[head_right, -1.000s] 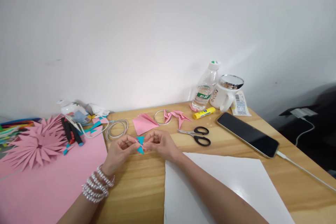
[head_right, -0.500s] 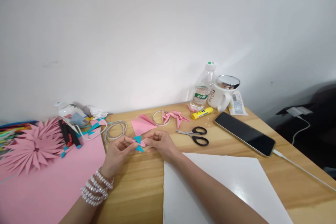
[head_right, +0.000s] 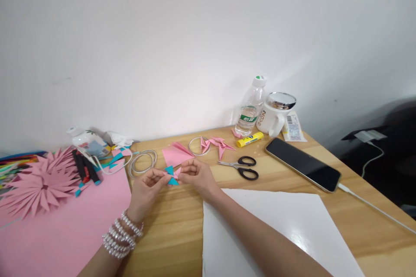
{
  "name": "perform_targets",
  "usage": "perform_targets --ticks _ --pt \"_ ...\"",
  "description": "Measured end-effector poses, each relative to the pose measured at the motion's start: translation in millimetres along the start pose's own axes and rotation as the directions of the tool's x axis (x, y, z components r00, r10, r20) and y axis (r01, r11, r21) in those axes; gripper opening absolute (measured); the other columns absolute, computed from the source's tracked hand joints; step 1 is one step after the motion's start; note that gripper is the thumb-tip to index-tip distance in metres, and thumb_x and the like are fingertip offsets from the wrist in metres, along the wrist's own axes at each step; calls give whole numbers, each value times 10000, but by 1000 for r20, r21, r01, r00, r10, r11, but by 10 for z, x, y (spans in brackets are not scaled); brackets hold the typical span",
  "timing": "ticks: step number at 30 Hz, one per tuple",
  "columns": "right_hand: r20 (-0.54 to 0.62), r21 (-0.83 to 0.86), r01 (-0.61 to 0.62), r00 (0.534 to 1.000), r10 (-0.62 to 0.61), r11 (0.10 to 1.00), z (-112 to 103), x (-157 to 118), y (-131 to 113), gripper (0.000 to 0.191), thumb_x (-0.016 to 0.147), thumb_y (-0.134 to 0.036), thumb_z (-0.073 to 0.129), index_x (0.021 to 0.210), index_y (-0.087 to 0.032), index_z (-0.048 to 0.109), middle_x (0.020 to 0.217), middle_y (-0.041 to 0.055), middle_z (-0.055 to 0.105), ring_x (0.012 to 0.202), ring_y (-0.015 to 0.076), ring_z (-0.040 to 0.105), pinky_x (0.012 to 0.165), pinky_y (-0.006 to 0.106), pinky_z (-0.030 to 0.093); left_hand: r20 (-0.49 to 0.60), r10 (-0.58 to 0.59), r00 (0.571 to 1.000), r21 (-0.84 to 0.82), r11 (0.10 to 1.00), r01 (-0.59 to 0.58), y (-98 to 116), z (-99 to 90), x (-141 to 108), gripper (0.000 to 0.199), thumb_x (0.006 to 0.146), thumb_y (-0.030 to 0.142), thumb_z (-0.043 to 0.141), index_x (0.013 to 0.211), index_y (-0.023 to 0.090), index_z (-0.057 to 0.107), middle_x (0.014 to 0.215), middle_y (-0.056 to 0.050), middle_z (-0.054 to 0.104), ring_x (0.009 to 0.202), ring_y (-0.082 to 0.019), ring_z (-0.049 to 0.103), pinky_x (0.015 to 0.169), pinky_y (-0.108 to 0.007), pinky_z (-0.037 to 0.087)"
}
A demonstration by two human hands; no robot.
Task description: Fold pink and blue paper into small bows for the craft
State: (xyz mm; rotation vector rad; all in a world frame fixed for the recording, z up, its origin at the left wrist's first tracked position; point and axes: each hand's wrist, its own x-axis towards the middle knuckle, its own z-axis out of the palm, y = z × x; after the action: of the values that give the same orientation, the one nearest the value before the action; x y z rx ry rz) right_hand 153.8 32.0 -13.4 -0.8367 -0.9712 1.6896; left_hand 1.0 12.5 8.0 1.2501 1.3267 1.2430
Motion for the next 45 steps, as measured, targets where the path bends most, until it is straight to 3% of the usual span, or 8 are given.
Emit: perform_targets --ticks 9,14,22,29,34,39,42,45 --pt "-4 -202 52 999 -54 978 52 8 60 200 645 -324 649 675 -161 536 621 -6 596 512 91 534 528 223 443 15 33 999 6 999 -34 -14 -3 -3 134 606 220 697 640 140 594 616 -16 656 568 -123 594 565 -224 476" --pt "6 -344 184 981 -194 921 79 -22 100 193 703 -337 585 677 -188 466 533 -43 519 418 76 447 415 200 343 -2 1 1000 1 1000 -1 -4 23 -24 149 593 226 707 634 132 598 607 -17 654 550 -118 592 549 -215 479" --pt "31 -328 296 953 -303 897 105 -77 29 165 716 -329 601 681 -168 599 537 -16 533 436 76 434 419 210 344 -10 -64 998 -185 981 61 8 28 -27 143 602 221 702 637 134 593 618 -7 652 551 -106 587 570 -218 481" --pt "75 -226 262 965 -251 938 95 -82 6 174 669 -335 654 727 -172 679 562 -1 601 437 87 503 440 227 437 35 -95 995 -314 944 101 43 17 -25 155 588 213 713 617 132 584 595 3 639 542 -95 570 553 -208 463" --pt "126 -118 120 986 -105 986 56 -64 -15 196 667 -343 657 706 -151 674 590 9 638 498 94 571 512 228 491 120 -103 987 -347 928 139 73 12 -33 135 634 215 686 628 127 583 590 -6 635 544 -95 566 532 -203 452" --pt "159 -15 -5 987 7 1000 14 -37 0 198 623 -315 704 679 -144 622 564 -8 631 475 75 558 468 190 469 155 -130 979 -314 933 174 62 -9 -26 172 606 237 706 631 127 576 585 -12 629 532 -108 564 503 -212 446" --pt "204 -24 -81 975 84 996 3 -30 -1 261 607 -314 718 787 -142 637 604 -2 638 490 73 557 476 188 461 174 -136 975 -305 934 185 56 -29 -17 196 579 241 725 628 124 577 576 -14 628 522 -110 565 509 -223 451" --pt "252 -87 -71 963 91 994 -3 -34 -26 241 635 -346 688 748 -133 665 604 3 623 504 70 538 498 195 454 194 -152 969 -300 932 206 68 -33 -12 194 581 243 722 625 119 580 586 -17 627 516 -104 558 505 -222 452"
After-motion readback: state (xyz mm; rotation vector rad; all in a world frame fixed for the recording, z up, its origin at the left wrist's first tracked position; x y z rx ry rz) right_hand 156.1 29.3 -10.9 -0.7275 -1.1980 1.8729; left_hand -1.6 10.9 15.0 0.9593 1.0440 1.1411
